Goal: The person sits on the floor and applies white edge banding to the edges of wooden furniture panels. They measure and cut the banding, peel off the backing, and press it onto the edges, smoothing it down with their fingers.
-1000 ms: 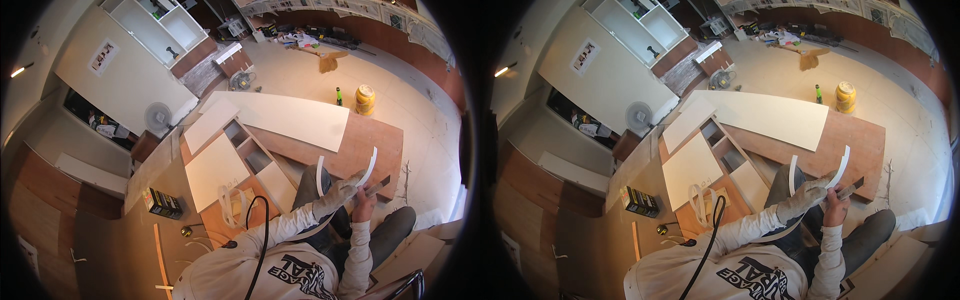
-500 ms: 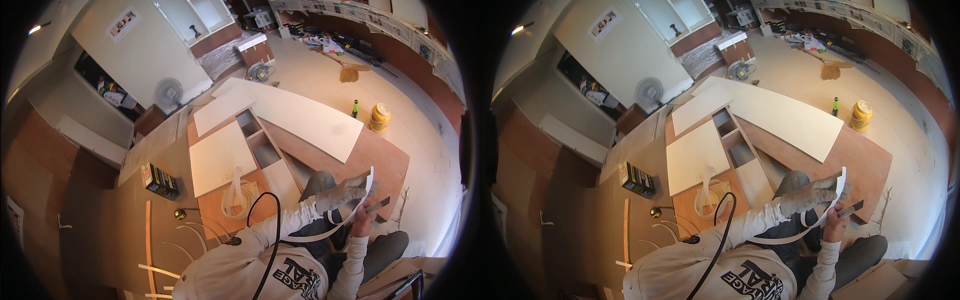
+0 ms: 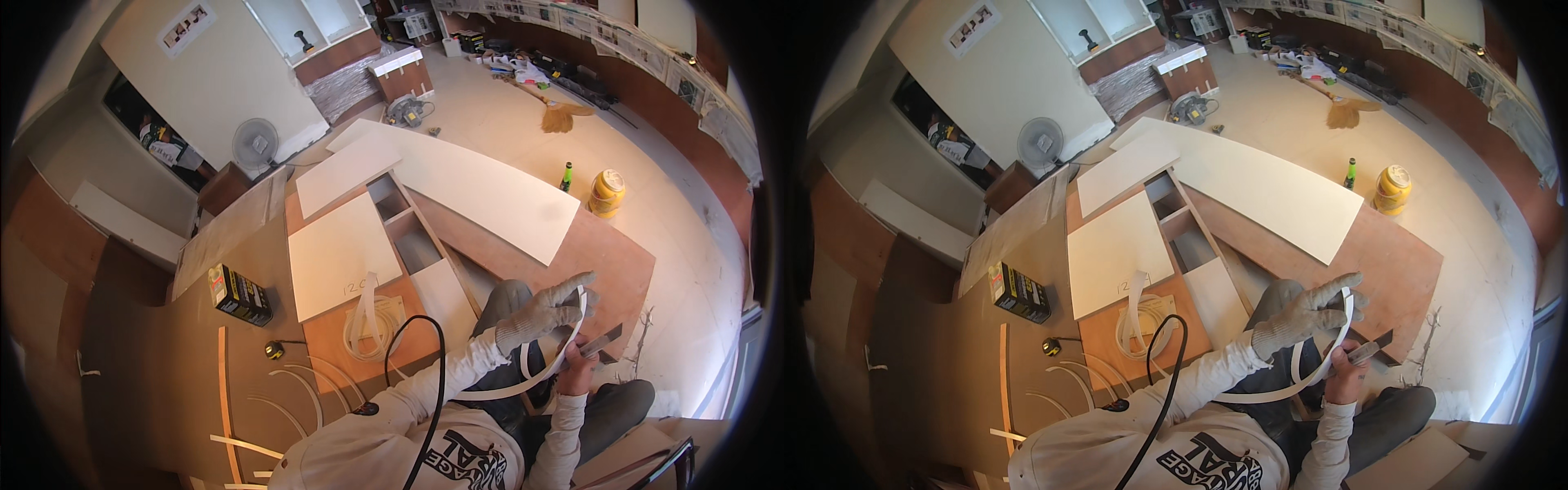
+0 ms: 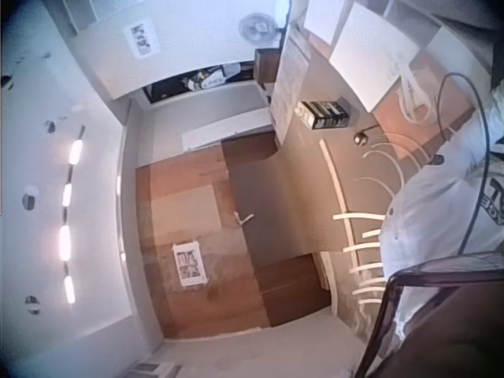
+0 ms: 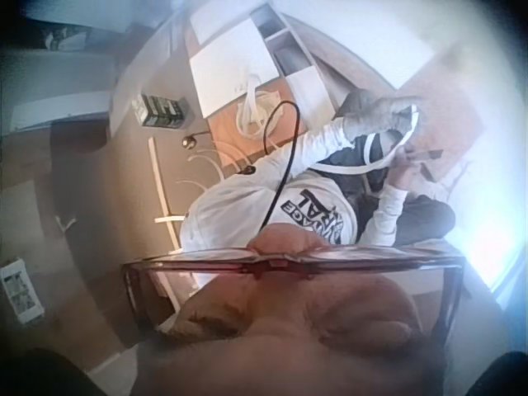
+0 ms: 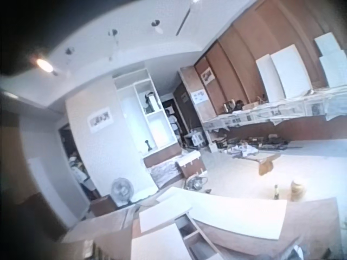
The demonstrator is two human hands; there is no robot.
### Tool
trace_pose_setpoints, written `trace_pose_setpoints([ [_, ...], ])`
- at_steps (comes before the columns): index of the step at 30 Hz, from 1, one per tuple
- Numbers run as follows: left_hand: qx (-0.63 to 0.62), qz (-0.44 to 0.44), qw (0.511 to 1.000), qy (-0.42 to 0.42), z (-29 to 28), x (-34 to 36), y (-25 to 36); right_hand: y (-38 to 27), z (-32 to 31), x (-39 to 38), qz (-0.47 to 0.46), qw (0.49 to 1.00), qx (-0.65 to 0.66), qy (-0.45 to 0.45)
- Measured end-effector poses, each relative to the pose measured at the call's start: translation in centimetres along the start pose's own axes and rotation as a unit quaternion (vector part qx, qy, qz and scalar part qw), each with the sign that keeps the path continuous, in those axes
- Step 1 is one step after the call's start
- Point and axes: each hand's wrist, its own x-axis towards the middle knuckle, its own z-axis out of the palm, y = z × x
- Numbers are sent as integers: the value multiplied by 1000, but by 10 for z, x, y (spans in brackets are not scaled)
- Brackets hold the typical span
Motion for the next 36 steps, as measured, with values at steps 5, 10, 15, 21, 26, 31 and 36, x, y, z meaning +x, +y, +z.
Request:
trace_pose_setpoints([
  [5,43,15,999,-3,12,-11,7,-16,5,-2,18,998,-40,47],
  [10,252,79,961,78,52,-1,18,-11,10,-2,26,995,-72,66],
  [15,1,79,995,61,41,1,-1,-18,18,-12,29,991,-118,61],
  [21,-12,63,998,24,41,3,0,-27,20,-18,1,994,-87,68],
  [26,39,82,996,10,41,-1,5,-20,20,-20,-15,997,-46,58],
  [31,48,114,992,-4,48,-1,12,-43,34,-29,-44,992,-104,65],
  [36,5,107,994,10,69,-7,26,-54,26,-31,-67,989,-133,0],
])
